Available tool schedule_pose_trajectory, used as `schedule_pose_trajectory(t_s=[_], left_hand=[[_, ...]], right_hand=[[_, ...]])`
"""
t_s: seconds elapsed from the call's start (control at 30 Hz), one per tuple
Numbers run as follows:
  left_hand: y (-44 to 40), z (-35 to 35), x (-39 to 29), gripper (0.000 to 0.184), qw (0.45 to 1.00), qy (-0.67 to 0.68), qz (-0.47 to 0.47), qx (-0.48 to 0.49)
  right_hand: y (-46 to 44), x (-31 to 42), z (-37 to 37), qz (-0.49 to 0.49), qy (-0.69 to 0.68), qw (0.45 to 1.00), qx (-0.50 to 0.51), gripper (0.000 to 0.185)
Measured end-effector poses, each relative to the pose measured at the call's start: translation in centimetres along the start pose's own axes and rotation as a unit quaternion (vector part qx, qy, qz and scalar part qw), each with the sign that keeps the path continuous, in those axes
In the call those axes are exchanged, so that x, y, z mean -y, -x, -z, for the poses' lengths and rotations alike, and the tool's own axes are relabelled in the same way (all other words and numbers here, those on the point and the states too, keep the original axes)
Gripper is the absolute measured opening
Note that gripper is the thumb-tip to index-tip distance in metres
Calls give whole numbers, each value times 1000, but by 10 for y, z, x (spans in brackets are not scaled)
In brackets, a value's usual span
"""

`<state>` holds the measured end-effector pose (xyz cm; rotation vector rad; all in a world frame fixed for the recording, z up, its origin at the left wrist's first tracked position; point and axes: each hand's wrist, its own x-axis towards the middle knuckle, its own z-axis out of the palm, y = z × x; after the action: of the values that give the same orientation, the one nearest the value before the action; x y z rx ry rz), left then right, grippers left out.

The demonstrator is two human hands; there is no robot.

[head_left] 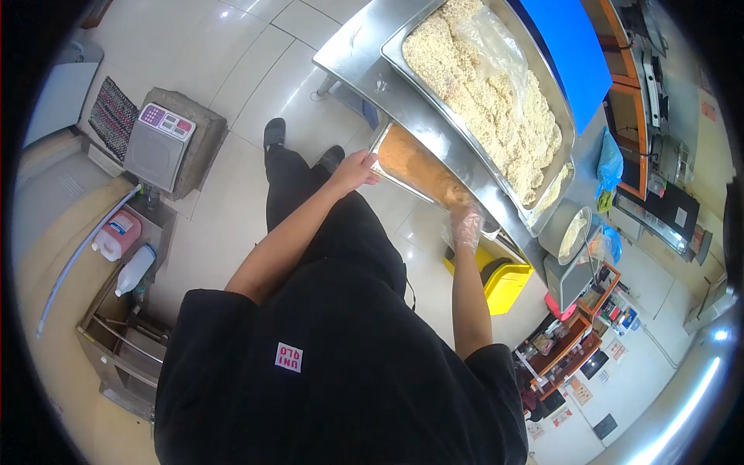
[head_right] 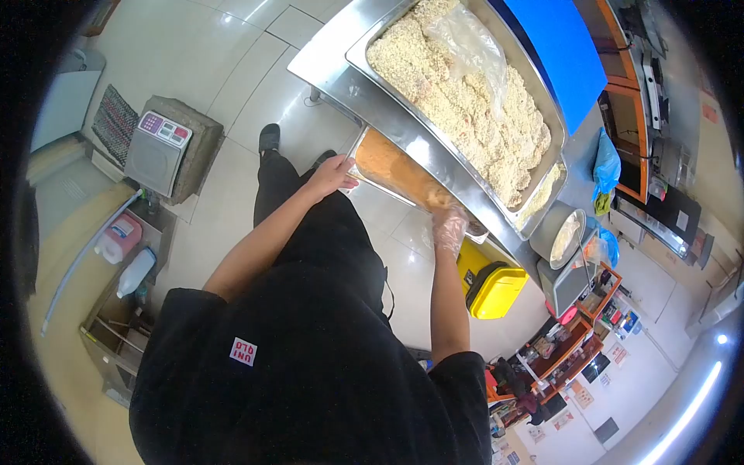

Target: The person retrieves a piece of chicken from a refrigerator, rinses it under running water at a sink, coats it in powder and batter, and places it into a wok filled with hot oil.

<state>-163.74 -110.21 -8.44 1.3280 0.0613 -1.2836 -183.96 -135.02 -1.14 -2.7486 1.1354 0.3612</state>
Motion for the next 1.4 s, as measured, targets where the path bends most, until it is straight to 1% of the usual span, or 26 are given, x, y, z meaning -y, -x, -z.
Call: schedule_pose_trajectory(t_s=[0.1,0.2,0.3,0.4,0.5,0.53,0.63,0.7,0.73,0.83,0.93,1.03,1.13,1.23,1.33,1.4], left_hand=[[0,-2,2,35,1000,3,8,3],[-3,1,2,35,1000,4,4,3],[1,-2,6,36,1000,7,7,10],[-2,1,3,36,1000,8,1,-3],[-2,-2,3,38,1000,11,-2,-4],[-1,-1,4,38,1000,14,-1,-6],[-1,0,4,35,1000,29,4,2],[-1,2,2,35,999,37,12,5],[1,1,2,35,999,39,18,10],[1,1,-1,36,999,37,20,13],[-2,3,2,38,998,42,25,27],[-10,4,11,40,998,44,23,37],[-8,4,9,41,997,55,21,47],[-7,6,3,41,997,45,41,51],[-14,11,3,41,997,-16,51,59],[-20,18,0,41,995,-38,50,78]], right_hand=[[-2,6,10,-8,36,999,24,27],[-1,-6,4,47,-109,993,-6,30],[-12,-15,-10,-45,-23,997,64,34],[-12,0,-10,2,-4,999,46,37],[-7,2,-1,36,59,996,55,38],[-9,-6,-14,38,72,996,45,38],[-5,-11,-22,25,11,1000,-9,34],[-1,26,8,8,-136,990,-42,32],[4,39,19,-5,-209,976,-58,31],[7,24,2,77,-36,996,-42,28],[11,43,7,70,-13,996,-56,32],[13,75,26,110,-15,993,-43,37],[6,76,15,68,-16,997,-30,39],[4,76,11,50,18,998,-14,39],[5,90,20,99,44,994,-17,40],[-2,100,23,85,60,995,8,40]])
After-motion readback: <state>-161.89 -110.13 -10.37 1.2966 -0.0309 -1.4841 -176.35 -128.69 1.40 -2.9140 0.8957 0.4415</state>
